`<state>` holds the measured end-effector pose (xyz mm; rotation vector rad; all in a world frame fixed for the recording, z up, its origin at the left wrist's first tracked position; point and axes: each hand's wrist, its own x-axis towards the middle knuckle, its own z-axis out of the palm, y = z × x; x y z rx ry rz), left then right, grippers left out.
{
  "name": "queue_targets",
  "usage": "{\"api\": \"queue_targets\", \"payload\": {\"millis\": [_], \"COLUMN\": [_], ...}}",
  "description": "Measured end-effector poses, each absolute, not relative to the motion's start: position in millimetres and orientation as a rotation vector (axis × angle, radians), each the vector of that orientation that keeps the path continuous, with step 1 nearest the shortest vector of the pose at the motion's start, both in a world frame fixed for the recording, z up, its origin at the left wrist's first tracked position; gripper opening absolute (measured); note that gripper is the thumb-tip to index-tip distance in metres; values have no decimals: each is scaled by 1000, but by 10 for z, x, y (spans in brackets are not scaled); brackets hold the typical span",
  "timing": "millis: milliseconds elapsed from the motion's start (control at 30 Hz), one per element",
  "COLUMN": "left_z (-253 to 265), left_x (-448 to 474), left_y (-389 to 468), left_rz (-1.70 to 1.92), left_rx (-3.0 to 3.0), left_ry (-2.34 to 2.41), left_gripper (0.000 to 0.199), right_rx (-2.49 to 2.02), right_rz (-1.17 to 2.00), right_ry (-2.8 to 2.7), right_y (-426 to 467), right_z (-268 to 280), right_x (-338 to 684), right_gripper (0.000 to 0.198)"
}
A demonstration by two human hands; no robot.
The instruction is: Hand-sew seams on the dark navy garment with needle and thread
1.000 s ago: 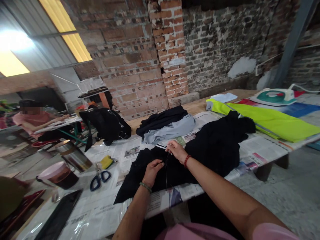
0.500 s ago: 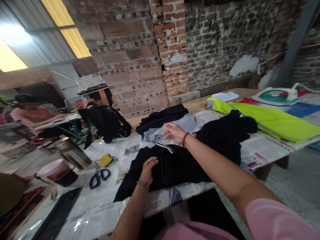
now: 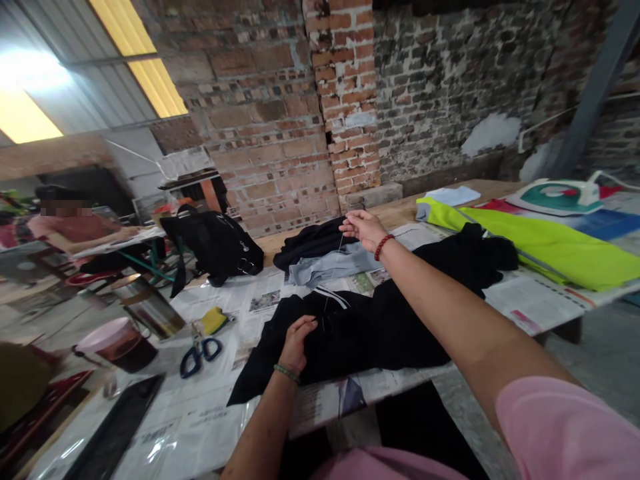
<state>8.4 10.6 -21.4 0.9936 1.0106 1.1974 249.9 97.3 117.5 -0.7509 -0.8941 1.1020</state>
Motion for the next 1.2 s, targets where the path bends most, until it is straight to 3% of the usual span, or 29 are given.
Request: {"api": "queue_targets", "payload": {"millis": [967, 1200], "left_z": [-211, -72], "left_x": [66, -71], "left_y": [117, 114], "left_rz": [1184, 1114], "left_rx": [1054, 1361], "left_ry": [1028, 1155], "left_gripper": [14, 13], "right_rx": [-773, -1168], "right_rz": [689, 651], "right_ry": [-834, -1600], "right_y": [1068, 796], "right_z": [1464, 986], "right_x": [2998, 2453], "right_gripper": [7, 17]}}
